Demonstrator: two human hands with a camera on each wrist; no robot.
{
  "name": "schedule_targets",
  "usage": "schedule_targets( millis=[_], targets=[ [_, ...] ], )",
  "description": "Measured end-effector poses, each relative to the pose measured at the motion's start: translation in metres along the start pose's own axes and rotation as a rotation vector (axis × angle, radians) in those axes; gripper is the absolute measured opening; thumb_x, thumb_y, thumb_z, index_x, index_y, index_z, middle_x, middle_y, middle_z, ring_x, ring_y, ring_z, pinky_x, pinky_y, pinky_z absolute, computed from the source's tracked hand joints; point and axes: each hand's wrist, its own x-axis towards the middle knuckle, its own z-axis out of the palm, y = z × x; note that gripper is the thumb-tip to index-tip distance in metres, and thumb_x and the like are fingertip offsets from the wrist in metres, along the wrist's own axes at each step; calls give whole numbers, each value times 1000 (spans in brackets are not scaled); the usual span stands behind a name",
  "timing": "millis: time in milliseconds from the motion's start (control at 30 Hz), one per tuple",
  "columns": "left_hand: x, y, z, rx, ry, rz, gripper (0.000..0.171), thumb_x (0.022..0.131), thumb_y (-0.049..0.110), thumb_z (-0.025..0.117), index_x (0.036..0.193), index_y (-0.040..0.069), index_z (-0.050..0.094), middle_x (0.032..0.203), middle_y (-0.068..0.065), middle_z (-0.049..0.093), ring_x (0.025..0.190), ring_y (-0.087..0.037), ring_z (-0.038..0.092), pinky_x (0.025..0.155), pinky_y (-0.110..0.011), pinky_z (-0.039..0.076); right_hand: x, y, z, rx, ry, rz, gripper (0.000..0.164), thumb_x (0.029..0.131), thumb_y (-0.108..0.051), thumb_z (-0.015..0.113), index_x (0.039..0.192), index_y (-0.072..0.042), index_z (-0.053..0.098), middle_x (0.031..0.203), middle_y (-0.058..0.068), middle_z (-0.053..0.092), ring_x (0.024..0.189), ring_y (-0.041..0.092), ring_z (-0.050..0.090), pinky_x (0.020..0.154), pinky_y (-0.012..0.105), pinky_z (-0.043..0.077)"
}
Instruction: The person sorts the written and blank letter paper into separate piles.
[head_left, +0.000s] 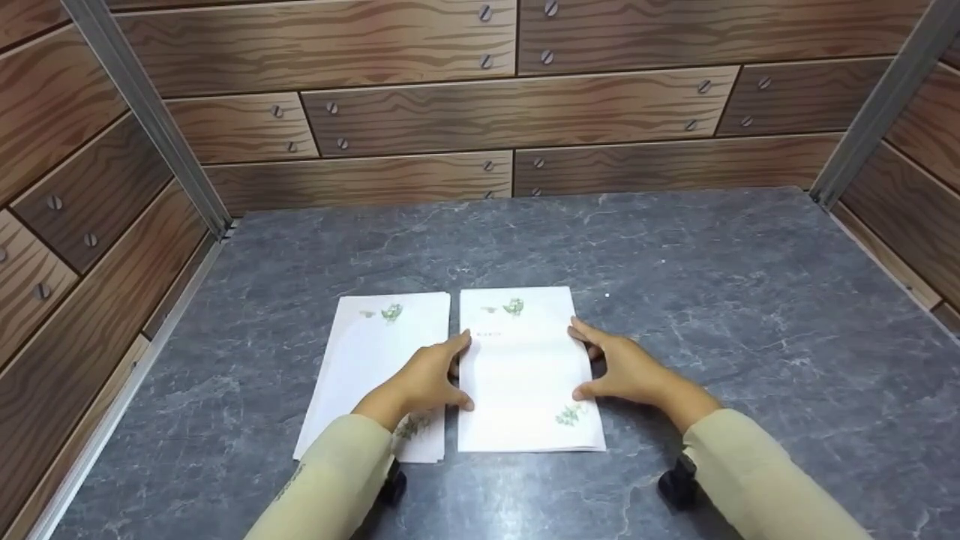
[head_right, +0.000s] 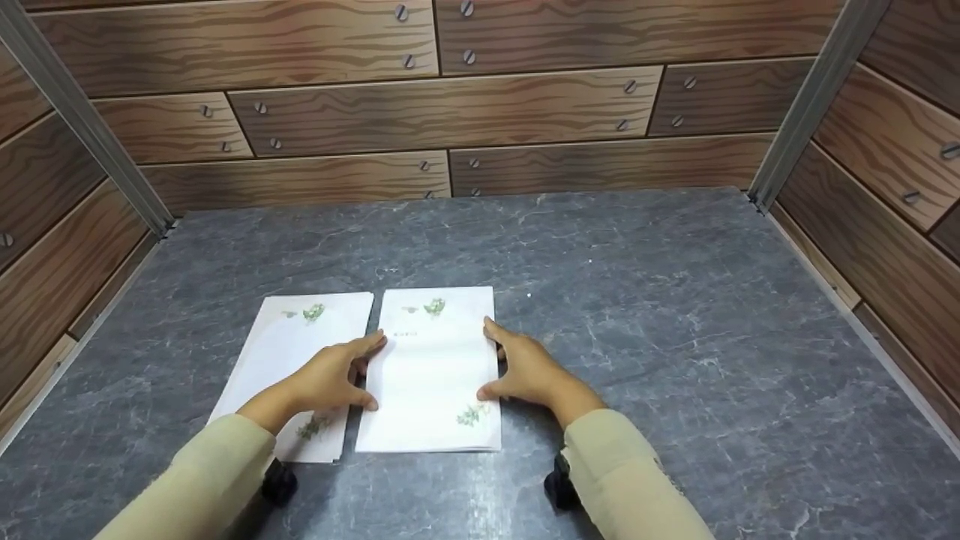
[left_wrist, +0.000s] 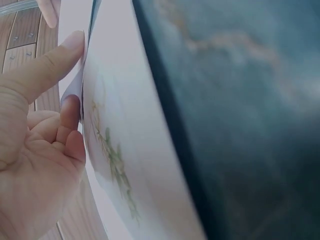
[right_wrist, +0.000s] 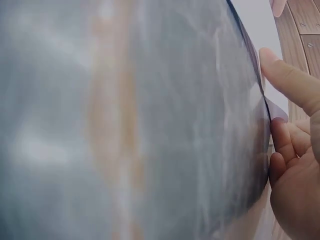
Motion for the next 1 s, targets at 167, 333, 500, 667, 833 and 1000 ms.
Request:
schedule_targets(
  millis=[167,333,500,667,833,1000],
  targets=[
    [-1,-3,2,-46,35,23,99,67,9,87,147,-1,30,116,-5,59,81,-13,52,74,-26,48,-1,0,2,51,17,10,102,68,-20,87,147,4,27,141,10,47,94,17,55,87,37,44],
    [-1,-4,3,-115,64,6,94,70,4,85,147,1,31,124,-4,58,78,-12,54,66,-25,49,-2,2,4,82,42,17,100,70,-17,86,148,3,26,142,12,45,92,16,56,84,32,44],
    [-1,-4,2,-183,105,-22,91,72,0,82,147,1,31,127,-8,57,76,-12,56,61,-25,51,-3,4,6,128,89,34,97,72,-13,85,148,2,27,142,13,45,89,16,56,79,26,43],
    [-1,-2,1,-244,153,-42,88,76,1,79,147,-3,27,135,-14,51,74,-11,60,71,-27,53,-3,3,8,213,133,64,93,74,-8,82,147,4,26,144,17,41,84,18,57,68,23,46],
    [-1,-2,-1,-323,170,-59,82,79,3,77,145,-6,29,135,-17,50,74,-12,58,68,-27,52,-2,1,9,253,181,123,85,79,-6,78,147,5,27,143,19,42,80,18,58,55,25,50],
    [1,-3,-2,-375,165,-60,70,82,6,75,140,-8,39,116,-12,60,79,-14,55,70,-25,51,0,-2,9,256,227,173,76,84,-10,74,144,8,31,135,21,50,79,17,58,61,22,46]
  ],
)
